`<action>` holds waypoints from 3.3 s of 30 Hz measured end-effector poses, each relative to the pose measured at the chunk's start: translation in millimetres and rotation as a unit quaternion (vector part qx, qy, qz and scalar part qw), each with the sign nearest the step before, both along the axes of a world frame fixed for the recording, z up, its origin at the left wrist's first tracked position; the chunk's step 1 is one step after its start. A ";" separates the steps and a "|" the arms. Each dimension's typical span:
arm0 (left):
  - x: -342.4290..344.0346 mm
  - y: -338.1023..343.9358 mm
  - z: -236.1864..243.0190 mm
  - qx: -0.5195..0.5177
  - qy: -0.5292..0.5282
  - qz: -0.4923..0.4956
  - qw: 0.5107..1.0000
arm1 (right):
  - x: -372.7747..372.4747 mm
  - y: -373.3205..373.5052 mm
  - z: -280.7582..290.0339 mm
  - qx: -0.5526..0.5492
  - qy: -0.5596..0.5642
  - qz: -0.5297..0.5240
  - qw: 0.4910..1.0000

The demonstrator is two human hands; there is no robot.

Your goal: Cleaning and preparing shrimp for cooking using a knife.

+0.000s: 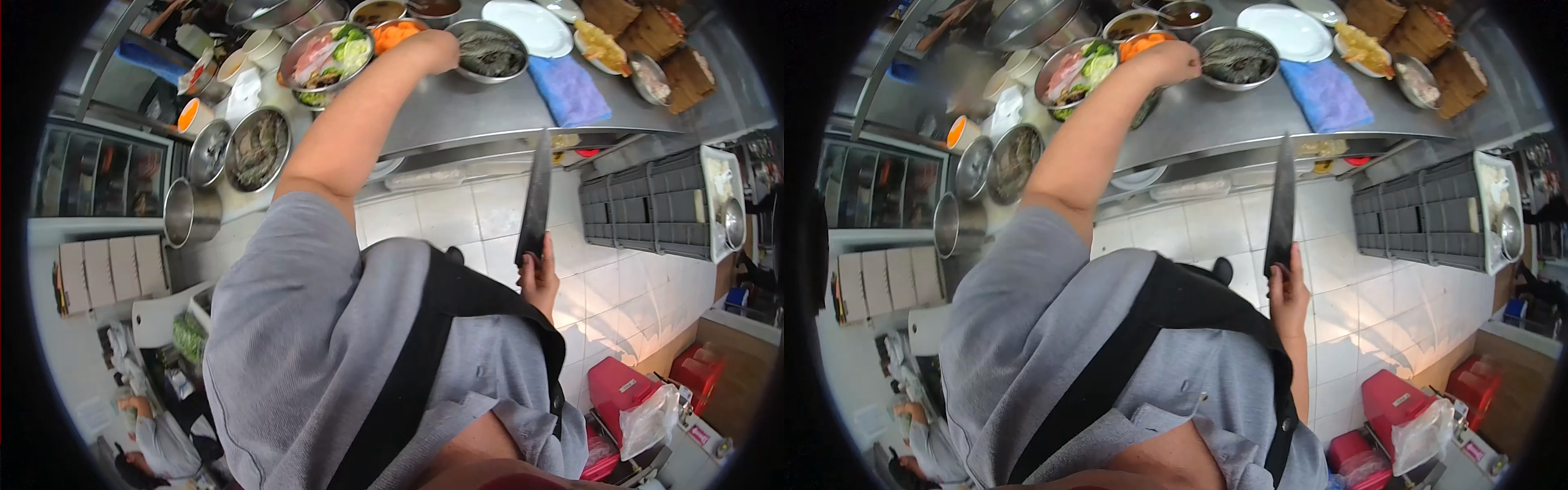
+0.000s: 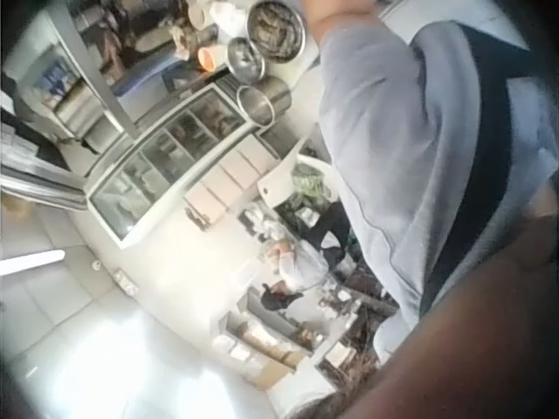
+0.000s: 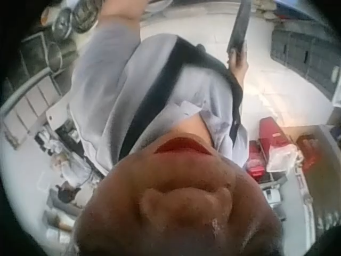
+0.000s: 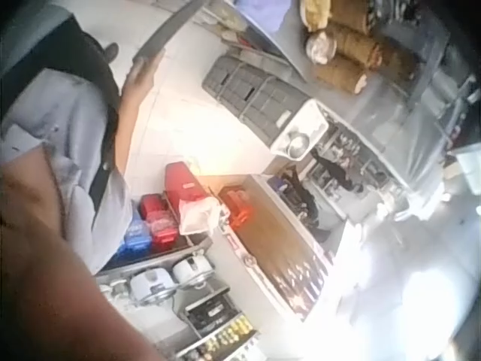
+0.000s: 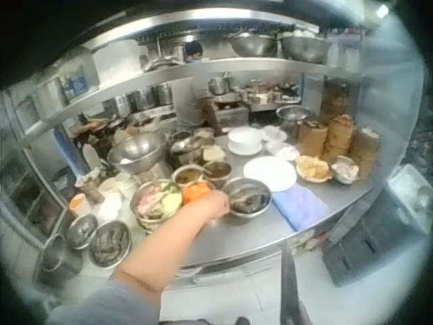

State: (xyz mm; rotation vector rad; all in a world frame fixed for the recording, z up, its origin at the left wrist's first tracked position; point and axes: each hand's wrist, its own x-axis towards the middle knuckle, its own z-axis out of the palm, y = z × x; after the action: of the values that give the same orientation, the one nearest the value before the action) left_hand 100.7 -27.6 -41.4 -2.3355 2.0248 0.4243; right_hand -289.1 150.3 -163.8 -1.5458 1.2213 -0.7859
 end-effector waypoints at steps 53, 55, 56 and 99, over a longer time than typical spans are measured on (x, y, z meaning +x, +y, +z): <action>43.8 109.7 -85.9 0.011 0.056 0.065 0.996 | 114.2 -97.7 58.3 0.247 0.079 0.328 0.908; 43.2 108.5 -85.8 0.013 0.054 0.063 0.996 | 115.2 -99.6 63.1 0.246 0.090 0.334 0.905; 42.8 107.8 -85.8 0.016 0.052 0.062 0.997 | 114.5 -102.3 63.5 0.236 0.092 0.342 0.905; 43.1 121.0 -89.4 0.014 0.168 0.211 0.963 | 138.7 -48.0 47.2 0.246 0.083 0.314 0.913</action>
State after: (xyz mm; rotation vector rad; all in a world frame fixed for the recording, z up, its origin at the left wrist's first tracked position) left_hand 143.9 93.4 -130.8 -2.8370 1.5865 0.9104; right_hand -150.5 102.3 -116.7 -1.4592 0.8576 0.0774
